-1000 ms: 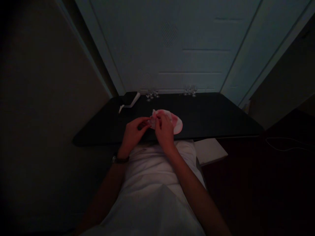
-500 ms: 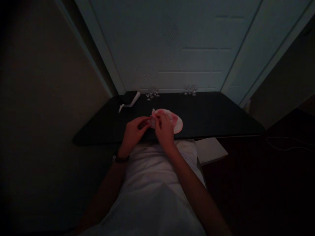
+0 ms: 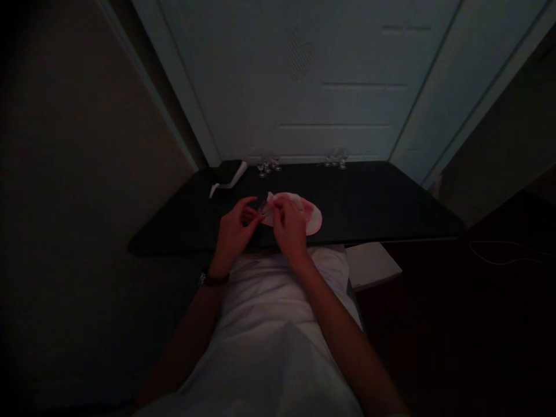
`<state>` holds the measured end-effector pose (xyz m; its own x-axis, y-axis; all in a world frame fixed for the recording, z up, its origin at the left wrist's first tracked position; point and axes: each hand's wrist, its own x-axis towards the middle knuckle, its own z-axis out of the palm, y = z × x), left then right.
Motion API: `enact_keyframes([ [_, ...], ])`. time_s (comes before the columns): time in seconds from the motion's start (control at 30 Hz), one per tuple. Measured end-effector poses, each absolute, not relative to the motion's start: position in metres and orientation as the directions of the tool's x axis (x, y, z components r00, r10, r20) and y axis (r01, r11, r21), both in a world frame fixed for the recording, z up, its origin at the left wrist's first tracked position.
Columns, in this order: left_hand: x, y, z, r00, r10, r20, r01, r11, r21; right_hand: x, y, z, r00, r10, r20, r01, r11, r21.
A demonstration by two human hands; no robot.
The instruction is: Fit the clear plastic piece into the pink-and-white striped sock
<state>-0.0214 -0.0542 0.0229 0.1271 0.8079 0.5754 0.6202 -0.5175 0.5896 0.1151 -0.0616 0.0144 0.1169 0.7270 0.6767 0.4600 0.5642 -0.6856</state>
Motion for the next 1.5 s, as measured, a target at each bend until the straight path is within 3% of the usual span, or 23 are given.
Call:
enact_keyframes([
  [0.43,-0.0205,-0.0570,0.0267,0.318,0.729,0.606,0.568,-0.659,0.494,0.1144,-0.0609,0.0160,0.131,0.679,0.722,0.463,0.602,-0.650],
  [0.7,-0.0212,-0.0562,0.0248,0.313,0.739,0.597,0.624,-0.633,0.457,0.1148,-0.0620,0.0137,0.133,0.709,0.692,0.476,0.567,-0.672],
  [1.13,-0.0203,-0.0548,0.0236,0.181,0.799,0.574,0.604,-0.551,0.576,0.1145,-0.0621,0.0147,0.129,0.722,0.680,0.473,0.558,-0.682],
  [1.5,-0.0204,-0.0581,0.0274,0.299,0.739,0.604,0.588,-0.641,0.493,0.1154,-0.0622,0.0151,0.141,0.713,0.687,0.477,0.559,-0.678],
])
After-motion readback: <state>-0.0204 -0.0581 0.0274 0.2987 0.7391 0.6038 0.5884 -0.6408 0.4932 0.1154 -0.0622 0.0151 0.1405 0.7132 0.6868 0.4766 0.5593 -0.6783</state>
